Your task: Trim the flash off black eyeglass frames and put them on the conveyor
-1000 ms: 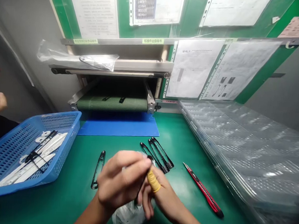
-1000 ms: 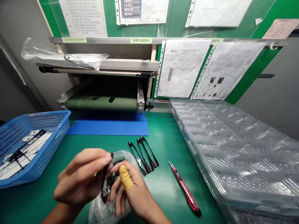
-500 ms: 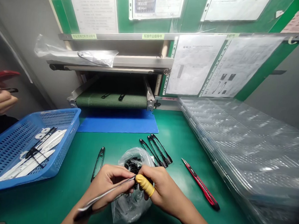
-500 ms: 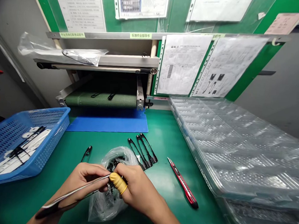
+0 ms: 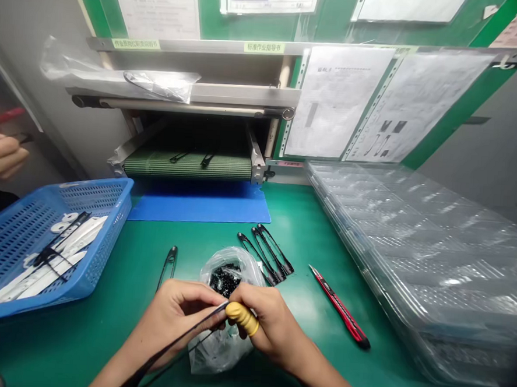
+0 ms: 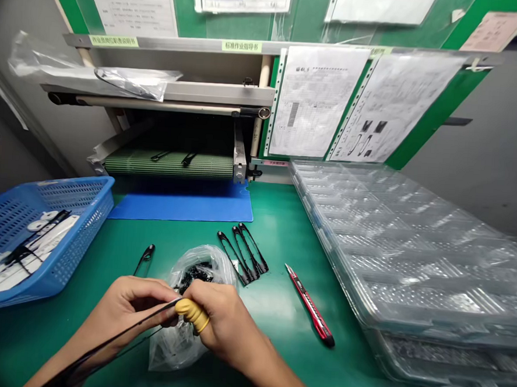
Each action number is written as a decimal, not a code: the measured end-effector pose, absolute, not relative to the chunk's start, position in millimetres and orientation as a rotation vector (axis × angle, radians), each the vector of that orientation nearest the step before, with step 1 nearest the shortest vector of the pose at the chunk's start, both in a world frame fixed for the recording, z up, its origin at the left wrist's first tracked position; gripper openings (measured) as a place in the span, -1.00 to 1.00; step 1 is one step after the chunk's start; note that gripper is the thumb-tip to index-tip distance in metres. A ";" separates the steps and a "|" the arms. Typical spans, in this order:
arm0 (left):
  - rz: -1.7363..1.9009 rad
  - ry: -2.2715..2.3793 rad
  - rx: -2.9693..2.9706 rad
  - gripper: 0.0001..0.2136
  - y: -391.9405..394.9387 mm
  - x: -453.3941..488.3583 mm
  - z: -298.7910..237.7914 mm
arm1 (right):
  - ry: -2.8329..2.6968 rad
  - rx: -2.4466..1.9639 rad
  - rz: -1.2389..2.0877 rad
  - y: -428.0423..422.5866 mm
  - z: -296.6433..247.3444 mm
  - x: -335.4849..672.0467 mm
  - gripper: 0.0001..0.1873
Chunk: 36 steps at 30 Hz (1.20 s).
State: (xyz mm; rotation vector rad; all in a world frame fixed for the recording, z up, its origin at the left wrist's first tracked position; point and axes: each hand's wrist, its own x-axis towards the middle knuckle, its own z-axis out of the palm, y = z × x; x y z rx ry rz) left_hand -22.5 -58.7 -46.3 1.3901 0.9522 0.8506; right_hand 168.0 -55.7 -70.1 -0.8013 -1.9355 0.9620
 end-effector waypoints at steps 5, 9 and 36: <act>0.966 0.964 1.338 -0.89 -49.9 -10.3 -43.2 | -1.735 -0.915 1.093 -58.0 -71.6 161.9 -0.86; 0.916 1.044 1.318 -0.81 -44.3 -5.7 -53.3 | -1.643 -0.987 1.163 -55.9 -73.1 165.4 -0.83; 0.840 0.901 0.955 -0.70 -85.4 -37.2 -13.7 | -1.793 -2.001 0.344 -91.3 -96.4 285.3 -0.70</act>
